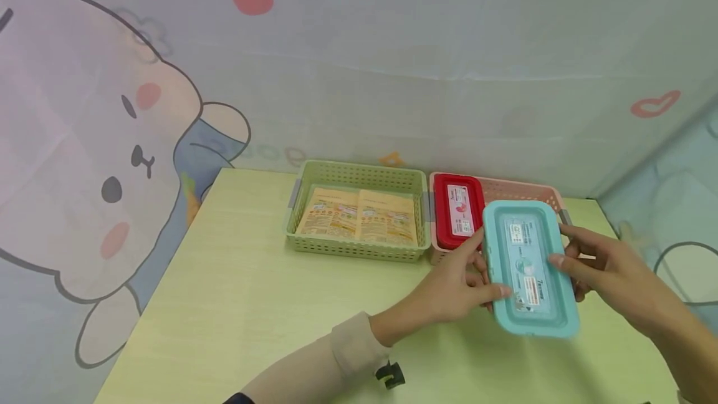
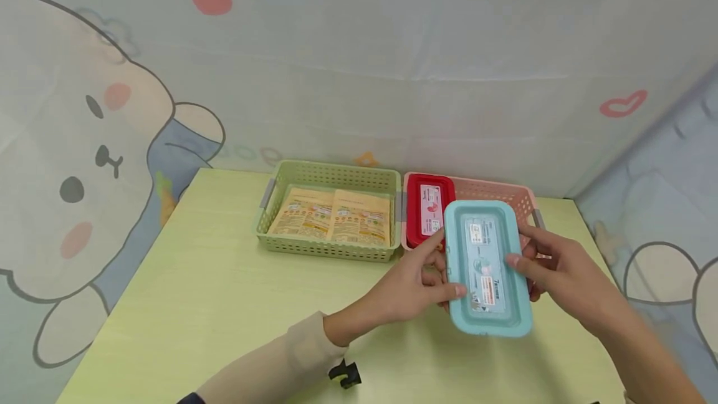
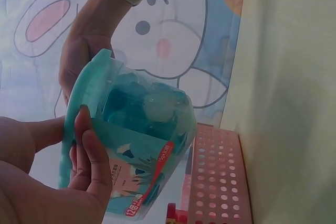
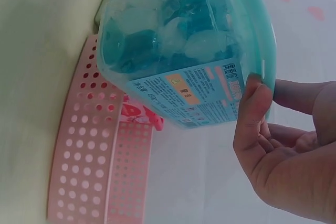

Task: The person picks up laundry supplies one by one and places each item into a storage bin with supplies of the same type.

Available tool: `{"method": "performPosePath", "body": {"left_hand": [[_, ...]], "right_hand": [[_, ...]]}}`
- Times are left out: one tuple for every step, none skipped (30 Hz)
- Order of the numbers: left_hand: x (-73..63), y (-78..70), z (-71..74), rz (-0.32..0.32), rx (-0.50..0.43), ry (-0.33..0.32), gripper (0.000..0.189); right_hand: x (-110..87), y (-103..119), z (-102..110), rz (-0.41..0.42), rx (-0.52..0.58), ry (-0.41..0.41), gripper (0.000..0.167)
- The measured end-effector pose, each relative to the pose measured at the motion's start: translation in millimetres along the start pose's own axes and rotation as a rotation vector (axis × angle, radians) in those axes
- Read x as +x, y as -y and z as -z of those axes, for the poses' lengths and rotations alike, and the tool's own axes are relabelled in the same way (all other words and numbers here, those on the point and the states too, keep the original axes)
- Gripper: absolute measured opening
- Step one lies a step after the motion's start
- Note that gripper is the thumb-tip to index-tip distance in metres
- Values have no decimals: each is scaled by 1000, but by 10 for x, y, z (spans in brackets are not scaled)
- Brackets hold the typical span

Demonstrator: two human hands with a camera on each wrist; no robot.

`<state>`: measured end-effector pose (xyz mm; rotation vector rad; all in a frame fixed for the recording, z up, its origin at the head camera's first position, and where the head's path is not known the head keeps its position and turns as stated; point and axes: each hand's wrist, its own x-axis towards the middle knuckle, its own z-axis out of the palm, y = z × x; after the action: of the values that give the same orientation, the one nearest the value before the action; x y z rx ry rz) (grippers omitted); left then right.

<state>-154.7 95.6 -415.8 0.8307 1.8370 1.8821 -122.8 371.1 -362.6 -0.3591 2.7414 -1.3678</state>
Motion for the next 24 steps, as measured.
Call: {"method": "performPosePath", "body": {"left_hand": [[4, -9, 10, -8, 6, -5, 96], [8, -18, 20, -16, 3, -8, 96], [11, -27, 29, -23, 3, -12, 95], [13, -38, 39, -25, 16, -15, 94], [16, -47, 47, -29, 22, -19, 94], [18, -58, 55, -32, 29, -24, 93], [21, -68, 61, -35, 32, -28, 92], [24, -77, 66, -34, 37, -35, 92], [27, -87, 71, -34, 42, -42, 91], [27, -100, 77, -31, 57, -52, 90], [30, -112, 82, -31, 64, -62, 89], [31, -123, 87, -27, 74, -70, 89], [32, -136, 92, -20, 84, -78, 88], [33, -149, 97, -12, 91, -85, 88], [36, -161, 101, -6, 94, -90, 87], [40, -174, 105, -1, 97, -93, 87], [45, -184, 108, 1, 90, -93, 87], [51, -194, 112, 0, 86, -92, 86], [60, -203, 116, -5, 81, -92, 86], [69, -210, 120, -11, 75, -91, 86], [80, -215, 125, -19, 71, -90, 86], [89, -221, 131, -24, 69, -91, 85], [100, -224, 137, -30, 69, -93, 85], [111, -226, 145, -35, 75, -97, 85]], "right_hand": [[7, 13, -2, 8, 0, -7, 60], [13, 28, -5, 13, 1, -12, 60], [20, 42, -8, 13, 3, -17, 60], [24, 53, -11, 11, 4, -24, 61], [30, 64, -13, 13, 6, -32, 61], [34, 72, -15, 15, 7, -38, 60], [40, 80, -16, 17, 8, -45, 60], [47, 85, -17, 21, 10, -54, 60], [56, 89, -15, 25, 12, -63, 60], [65, 95, -16, 31, 13, -73, 60], [75, 104, -17, 41, 15, -82, 60], [84, 113, -18, 47, 15, -90, 59], [92, 123, -18, 55, 17, -97, 59], [100, 131, -19, 61, 21, -105, 59], [105, 141, -18, 65, 23, -111, 59], [110, 151, -17, 69, 25, -119, 58], [112, 162, -15, 69, 29, -126, 57], [114, 172, -13, 66, 30, -133, 57], [114, 183, -11, 59, 32, -141, 57], [116, 196, -8, 50, 32, -149, 56], [118, 207, -6, 39, 34, -157, 55], [121, 220, -7, 23, 35, -170, 54], [125, 233, -10, 5, 35, -183, 53], [130, 242, -10, -6, 37, -191, 52]]}}
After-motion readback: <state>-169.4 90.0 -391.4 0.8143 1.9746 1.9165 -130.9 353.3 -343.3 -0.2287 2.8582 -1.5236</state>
